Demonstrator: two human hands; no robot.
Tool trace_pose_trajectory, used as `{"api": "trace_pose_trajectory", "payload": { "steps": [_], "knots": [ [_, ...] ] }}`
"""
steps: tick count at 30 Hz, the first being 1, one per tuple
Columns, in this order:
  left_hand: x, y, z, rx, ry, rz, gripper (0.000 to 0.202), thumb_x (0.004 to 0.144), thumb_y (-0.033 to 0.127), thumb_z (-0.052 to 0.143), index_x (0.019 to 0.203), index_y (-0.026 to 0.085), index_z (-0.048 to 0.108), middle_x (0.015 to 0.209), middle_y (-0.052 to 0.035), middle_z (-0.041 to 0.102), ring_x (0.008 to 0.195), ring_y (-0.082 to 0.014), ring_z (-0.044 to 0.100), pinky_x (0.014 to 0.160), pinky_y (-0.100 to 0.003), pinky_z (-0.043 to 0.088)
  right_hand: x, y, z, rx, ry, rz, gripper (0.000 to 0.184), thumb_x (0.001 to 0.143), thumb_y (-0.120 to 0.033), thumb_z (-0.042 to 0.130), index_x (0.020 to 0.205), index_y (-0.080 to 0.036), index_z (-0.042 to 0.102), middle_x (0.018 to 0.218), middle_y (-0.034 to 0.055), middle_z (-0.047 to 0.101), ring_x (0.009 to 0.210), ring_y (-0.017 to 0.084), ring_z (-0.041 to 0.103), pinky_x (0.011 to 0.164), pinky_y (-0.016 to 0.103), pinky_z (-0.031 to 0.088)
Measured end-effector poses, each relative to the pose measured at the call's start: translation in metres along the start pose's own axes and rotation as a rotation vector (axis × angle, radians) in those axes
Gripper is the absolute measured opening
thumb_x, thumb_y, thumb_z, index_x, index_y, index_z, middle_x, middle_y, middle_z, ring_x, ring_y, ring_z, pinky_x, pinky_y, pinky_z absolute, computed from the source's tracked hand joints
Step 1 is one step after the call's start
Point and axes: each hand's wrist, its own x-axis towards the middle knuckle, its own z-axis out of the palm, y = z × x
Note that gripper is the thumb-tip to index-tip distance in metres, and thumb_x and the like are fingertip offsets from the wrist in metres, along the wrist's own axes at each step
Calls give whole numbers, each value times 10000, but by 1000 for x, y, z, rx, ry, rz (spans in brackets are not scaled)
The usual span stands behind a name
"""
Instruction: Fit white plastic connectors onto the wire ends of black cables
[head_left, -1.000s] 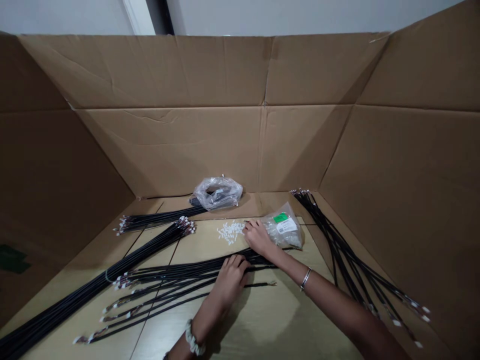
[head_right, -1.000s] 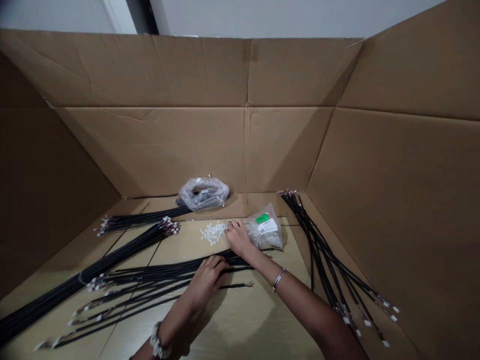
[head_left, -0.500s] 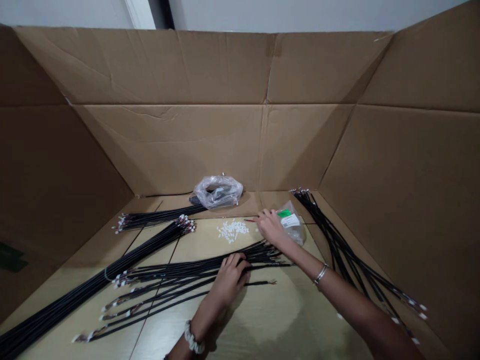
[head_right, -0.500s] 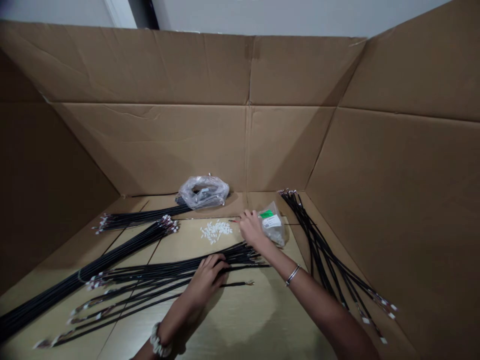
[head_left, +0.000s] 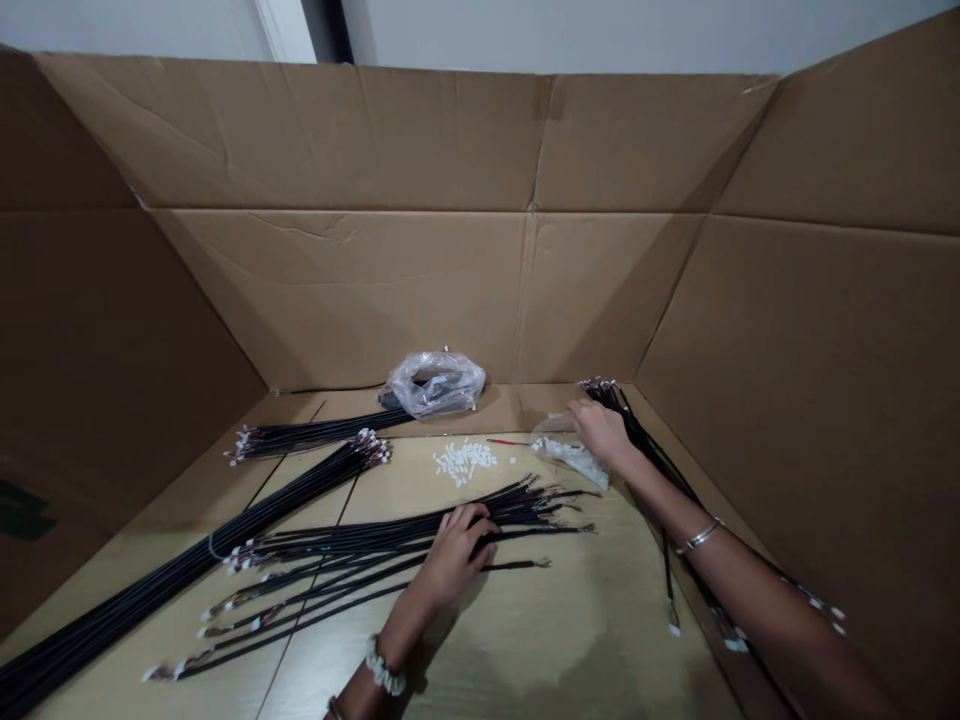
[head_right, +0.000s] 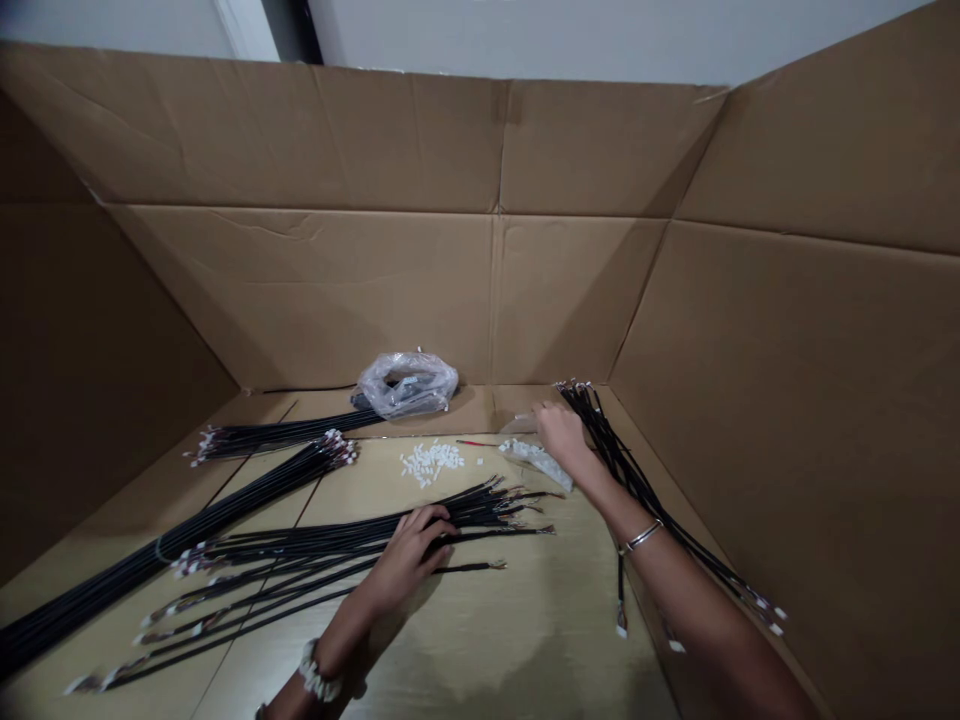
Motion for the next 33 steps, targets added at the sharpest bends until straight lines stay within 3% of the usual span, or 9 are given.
{"api": "trace_pose_trajectory", "payload": {
  "steps": [9,14,17,20,25,29,33],
  "knots": [
    [-2,-8,7,-29,39,31,341,1022,373,679,1315,199,656,1374,-114,662,1178,-271,682,994,-503,597,12,36,-16,178,67,152,282,1044,-339,676,1290,-202,682,1322,103,702,1108,251,721,939,456,627],
    [3,-6,5,-24,67,2,338,1024,375,678,1310,197,657,1356,-111,669,1155,-263,690,978,-491,604,15,47,-11,273,118,168,269,1043,-337,677,1273,-198,689,1302,100,710,1092,246,725,929,448,630],
    [27,-3,1,5,76,-44,345,1023,378,679,1312,191,652,1335,-109,676,1123,-256,700,951,-478,615,19,49,-4,333,150,152,266,1043,-335,678,1269,-196,689,1299,99,711,1086,244,726,924,446,632],
    [67,0,0,53,83,-80,359,1023,379,679,1330,195,644,1358,-113,666,1143,-263,694,962,-486,611,21,52,3,391,183,121,273,1042,-335,679,1271,-186,686,1295,101,712,1082,245,727,924,453,632],
    [129,9,12,158,20,-130,380,1016,382,688,1339,189,638,1360,-115,663,1148,-269,693,961,-492,611,22,62,11,455,241,92,268,1043,-339,676,1265,-188,688,1283,99,715,1065,239,729,912,444,635],
    [149,14,25,214,-27,-167,387,1015,382,690,1344,187,635,1363,-117,661,1150,-271,693,960,-492,611,22,71,16,490,262,92,273,1042,-341,678,1267,-186,687,1279,98,715,1059,239,730,907,443,636],
    [150,13,29,242,-62,-199,387,1013,381,694,1343,188,635,1357,-115,663,1144,-269,695,952,-485,614,23,75,20,525,267,86,279,1041,-342,679,1269,-181,684,1273,98,716,1054,239,731,903,445,637]
  ]
}}
